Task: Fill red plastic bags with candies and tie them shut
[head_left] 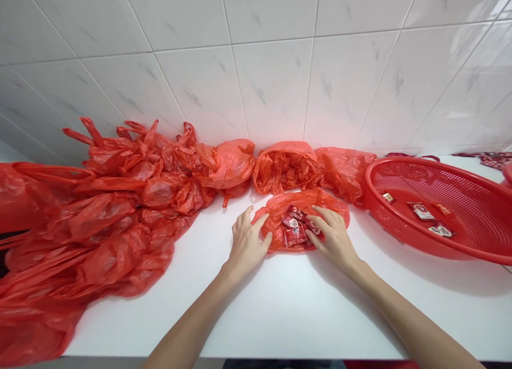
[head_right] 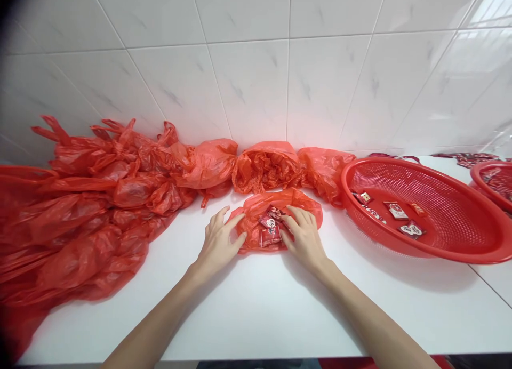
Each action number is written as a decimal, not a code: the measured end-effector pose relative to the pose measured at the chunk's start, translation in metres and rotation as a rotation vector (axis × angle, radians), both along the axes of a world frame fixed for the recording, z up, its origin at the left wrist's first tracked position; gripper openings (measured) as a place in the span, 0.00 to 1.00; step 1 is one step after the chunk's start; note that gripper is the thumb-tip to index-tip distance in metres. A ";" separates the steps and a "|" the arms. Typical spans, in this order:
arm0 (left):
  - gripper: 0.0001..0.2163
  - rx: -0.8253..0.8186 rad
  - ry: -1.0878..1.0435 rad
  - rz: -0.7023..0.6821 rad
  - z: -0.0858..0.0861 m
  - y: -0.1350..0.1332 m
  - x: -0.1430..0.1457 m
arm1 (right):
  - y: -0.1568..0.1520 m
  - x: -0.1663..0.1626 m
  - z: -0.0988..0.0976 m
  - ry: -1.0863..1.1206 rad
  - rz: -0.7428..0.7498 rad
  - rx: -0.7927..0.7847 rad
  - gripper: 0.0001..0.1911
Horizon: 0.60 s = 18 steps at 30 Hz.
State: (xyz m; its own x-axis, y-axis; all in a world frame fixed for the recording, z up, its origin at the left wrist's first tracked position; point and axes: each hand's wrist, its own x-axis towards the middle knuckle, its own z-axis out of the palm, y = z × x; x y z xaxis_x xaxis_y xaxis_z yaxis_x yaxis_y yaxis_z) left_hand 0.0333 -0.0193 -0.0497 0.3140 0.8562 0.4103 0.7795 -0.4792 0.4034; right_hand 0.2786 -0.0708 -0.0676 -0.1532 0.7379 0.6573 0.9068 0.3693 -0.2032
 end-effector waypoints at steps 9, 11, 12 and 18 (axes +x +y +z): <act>0.24 -0.419 -0.221 -0.311 0.021 0.010 -0.008 | 0.004 0.037 0.022 -0.146 -0.408 -0.118 0.13; 0.22 -0.512 -0.366 -0.376 0.031 0.015 -0.009 | 0.003 0.048 0.028 -0.106 -0.448 -0.044 0.13; 0.21 -0.543 -0.437 -0.386 0.039 0.018 -0.009 | 0.003 0.053 0.031 -0.090 -0.468 -0.006 0.14; 0.11 -0.465 -0.854 -0.451 0.111 0.029 -0.009 | 0.011 0.077 0.061 0.058 -0.372 0.023 0.22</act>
